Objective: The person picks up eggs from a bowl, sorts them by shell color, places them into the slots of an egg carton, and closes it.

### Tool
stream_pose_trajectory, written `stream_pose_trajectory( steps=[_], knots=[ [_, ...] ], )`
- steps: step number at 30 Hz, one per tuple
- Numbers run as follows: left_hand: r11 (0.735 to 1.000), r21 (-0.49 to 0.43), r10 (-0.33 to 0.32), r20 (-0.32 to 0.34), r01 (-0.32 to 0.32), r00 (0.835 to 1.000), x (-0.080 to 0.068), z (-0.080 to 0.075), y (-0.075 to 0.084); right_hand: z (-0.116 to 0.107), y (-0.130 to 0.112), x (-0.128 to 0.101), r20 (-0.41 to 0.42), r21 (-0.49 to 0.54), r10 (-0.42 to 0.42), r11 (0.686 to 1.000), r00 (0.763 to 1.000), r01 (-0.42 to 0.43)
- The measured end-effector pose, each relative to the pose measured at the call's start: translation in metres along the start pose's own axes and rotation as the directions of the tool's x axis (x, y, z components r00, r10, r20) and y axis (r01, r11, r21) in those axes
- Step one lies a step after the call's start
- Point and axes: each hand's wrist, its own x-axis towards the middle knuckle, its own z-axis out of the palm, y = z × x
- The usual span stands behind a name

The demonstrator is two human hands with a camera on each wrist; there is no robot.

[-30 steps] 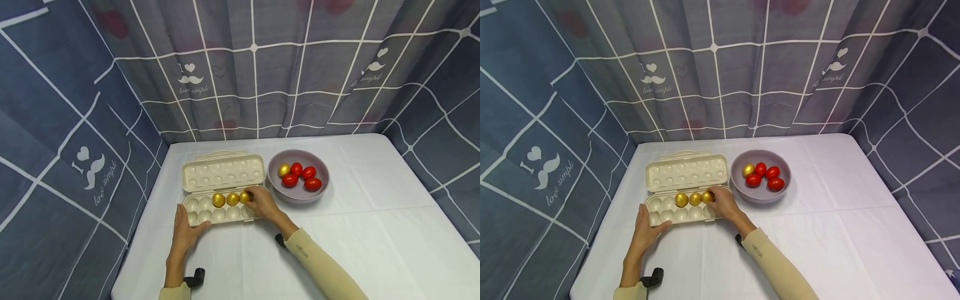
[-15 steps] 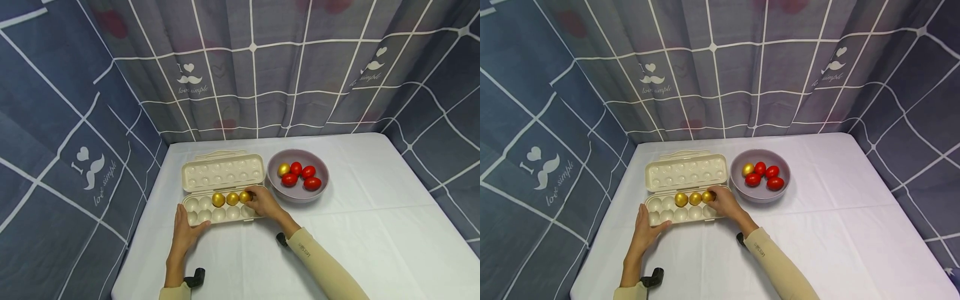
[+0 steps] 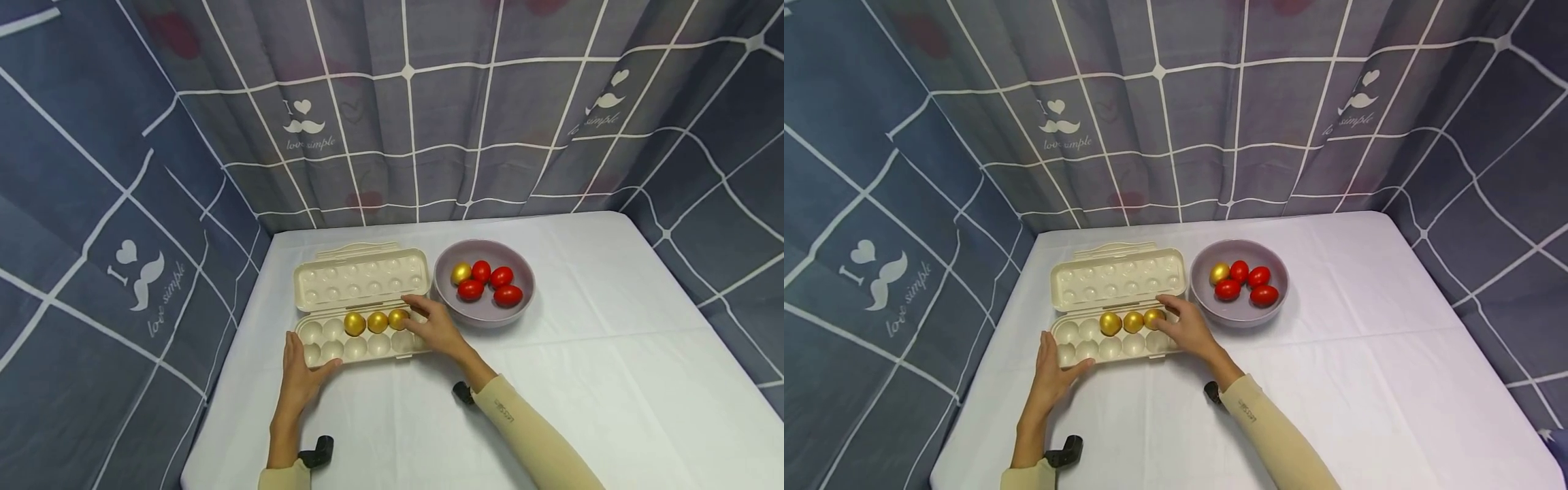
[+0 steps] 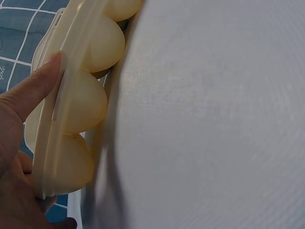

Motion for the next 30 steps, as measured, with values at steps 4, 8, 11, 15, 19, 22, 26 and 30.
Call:
stream_pose_trajectory(
  steps=[4,8,11,15,19,22,26,30],
  knots=[
    [1.0,-0.001,0.004,-0.005,-0.004,1.0,0.0,0.0,0.0,-0.009,-0.005,0.001,-0.035,0.043,0.029,0.999,0.999,-0.028],
    [1.0,-0.001,-0.003,-0.003,0.003,1.0,0.0,0.001,-0.001,-0.019,-0.008,0.003,-0.066,0.102,0.074,0.993,0.995,-0.067],
    [1.0,-0.002,-0.009,0.0,0.009,1.0,0.0,0.001,-0.001,-0.028,-0.012,0.006,-0.092,0.132,0.082,0.989,0.992,-0.07],
    [1.0,0.004,-0.008,-0.001,0.008,1.0,0.0,0.001,0.0,-0.042,-0.015,0.009,-0.134,0.122,0.085,0.99,0.987,-0.069],
    [1.0,0.012,-0.001,-0.002,0.001,1.0,0.001,0.001,0.001,-0.06,-0.013,0.01,-0.157,0.109,0.102,0.99,0.982,-0.085],
    [1.0,0.019,0.0,-0.003,0.0,1.0,0.002,0.001,0.001,-0.075,-0.012,0.011,-0.164,0.088,0.118,0.991,0.979,-0.104],
    [1.0,0.029,-0.01,-0.002,0.01,1.0,0.001,0.001,0.001,-0.094,-0.006,0.009,-0.18,0.062,0.166,0.986,0.97,-0.157],
    [1.0,0.022,-0.016,0.001,0.016,1.0,0.0,0.0,0.0,-0.108,0.008,0.007,-0.189,0.069,0.199,0.98,0.962,-0.189]
  ],
)
